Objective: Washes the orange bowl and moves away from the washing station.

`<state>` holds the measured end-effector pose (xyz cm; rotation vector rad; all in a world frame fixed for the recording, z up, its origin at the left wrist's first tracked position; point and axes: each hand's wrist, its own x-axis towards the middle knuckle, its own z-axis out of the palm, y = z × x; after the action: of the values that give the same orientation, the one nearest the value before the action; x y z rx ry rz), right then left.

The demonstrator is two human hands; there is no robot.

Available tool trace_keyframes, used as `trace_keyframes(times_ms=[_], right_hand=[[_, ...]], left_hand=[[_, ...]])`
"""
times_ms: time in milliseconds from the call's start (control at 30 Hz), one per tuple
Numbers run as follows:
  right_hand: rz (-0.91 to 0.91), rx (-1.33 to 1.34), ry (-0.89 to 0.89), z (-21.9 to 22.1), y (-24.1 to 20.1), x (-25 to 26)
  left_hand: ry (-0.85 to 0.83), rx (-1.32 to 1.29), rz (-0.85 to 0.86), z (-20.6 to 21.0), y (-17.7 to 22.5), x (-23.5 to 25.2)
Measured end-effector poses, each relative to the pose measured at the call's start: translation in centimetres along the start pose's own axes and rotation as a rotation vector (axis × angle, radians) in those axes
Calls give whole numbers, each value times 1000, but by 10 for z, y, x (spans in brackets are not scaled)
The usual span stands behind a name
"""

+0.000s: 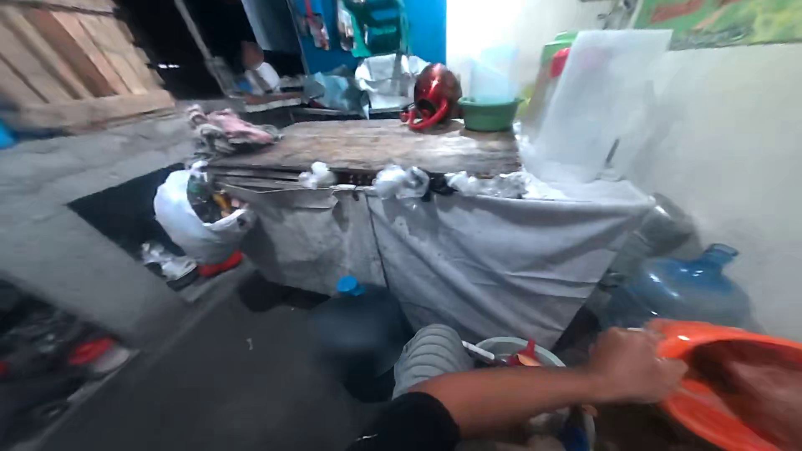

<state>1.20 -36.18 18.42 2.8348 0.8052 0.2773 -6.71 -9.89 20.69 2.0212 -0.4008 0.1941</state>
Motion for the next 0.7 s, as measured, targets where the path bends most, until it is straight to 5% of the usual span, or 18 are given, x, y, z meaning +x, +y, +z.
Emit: trace_keyframes(times_ms=[167, 333, 467, 700], right_hand=[[-84, 153, -132, 12, -89, 65], [-283, 306, -574, 45, -119, 77], [-328, 364, -540, 92, -126, 78], [-308, 414, -578, 105, -122, 95]], left_hand=[[-28, 192, -119, -52, -47, -3], [-15, 144, -248, -59, -122, -16], [9, 159, -327, -39, -136, -21], [1, 189, -255, -38, -158, -12]])
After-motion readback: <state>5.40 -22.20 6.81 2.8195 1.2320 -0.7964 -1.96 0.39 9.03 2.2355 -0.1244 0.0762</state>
